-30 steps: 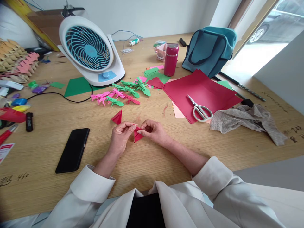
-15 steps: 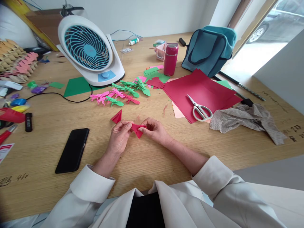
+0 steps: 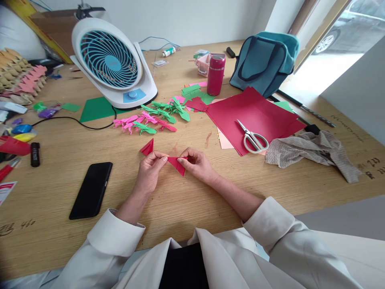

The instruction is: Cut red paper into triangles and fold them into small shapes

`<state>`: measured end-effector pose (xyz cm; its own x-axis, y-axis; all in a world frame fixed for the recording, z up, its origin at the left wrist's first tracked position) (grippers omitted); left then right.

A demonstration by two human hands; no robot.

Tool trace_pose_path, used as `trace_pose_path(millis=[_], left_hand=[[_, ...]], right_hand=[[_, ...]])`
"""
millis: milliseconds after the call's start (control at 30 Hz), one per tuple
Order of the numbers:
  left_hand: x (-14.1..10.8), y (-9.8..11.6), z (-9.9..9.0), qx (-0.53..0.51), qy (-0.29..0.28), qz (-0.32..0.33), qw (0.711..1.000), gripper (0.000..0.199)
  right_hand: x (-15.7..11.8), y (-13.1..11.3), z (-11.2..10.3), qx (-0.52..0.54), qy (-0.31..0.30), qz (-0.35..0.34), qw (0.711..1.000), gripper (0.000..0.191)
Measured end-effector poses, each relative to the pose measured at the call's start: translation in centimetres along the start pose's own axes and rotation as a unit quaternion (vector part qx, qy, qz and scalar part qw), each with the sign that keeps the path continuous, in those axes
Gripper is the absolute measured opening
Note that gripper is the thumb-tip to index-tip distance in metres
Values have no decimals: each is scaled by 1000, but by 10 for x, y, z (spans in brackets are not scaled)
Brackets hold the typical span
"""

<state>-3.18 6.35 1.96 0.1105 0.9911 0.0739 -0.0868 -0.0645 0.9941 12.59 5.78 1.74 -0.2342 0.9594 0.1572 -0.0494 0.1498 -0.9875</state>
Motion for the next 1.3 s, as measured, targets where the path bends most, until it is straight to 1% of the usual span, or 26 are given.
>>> trace_pose_path(millis=[167,333,433,567,833,1000,1100,1200,1300], left_hand=[[4,12,-1,108,-39,63,991,13],[-1,34,9,218,-73,148,962,9],[-4,42,15,253,-82,175,948,10],[-5,45,17,265,-87,180,943,12],[-6,50,14,263,-70,194,942,13],[-5,48,16,264,-72,188,943,12],[-7,46,21,281,-84,194,936,11],[-10,45,24,294,-92,200,930,12],[-12,46,25,299,-88,204,928,13]], right_hand=[[-2,-12,-1,-76,-5,-43,996,35],[-4,-24,2,-122,-24,-80,989,28],[-4,-27,4,-142,-33,-89,985,27],[-4,-26,4,-146,-29,-81,985,30],[-4,-26,0,-114,-5,-67,991,30],[-4,-31,0,-129,-6,-87,988,29],[-5,-33,2,-136,-13,-101,985,28],[-5,-34,5,-139,-27,-105,984,29],[-5,-34,5,-137,-28,-102,985,29]])
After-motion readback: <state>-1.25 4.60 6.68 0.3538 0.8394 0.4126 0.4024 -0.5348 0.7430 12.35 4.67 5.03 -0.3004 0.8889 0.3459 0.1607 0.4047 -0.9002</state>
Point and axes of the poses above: each hand's wrist, its own x-axis towards the middle knuckle, its own z-axis out of the palm, y = z × x, the point moved 9 cm from there along x, towards the middle knuckle, and after that the axes turned 3 degrees about -y, right-handed, at the moved point
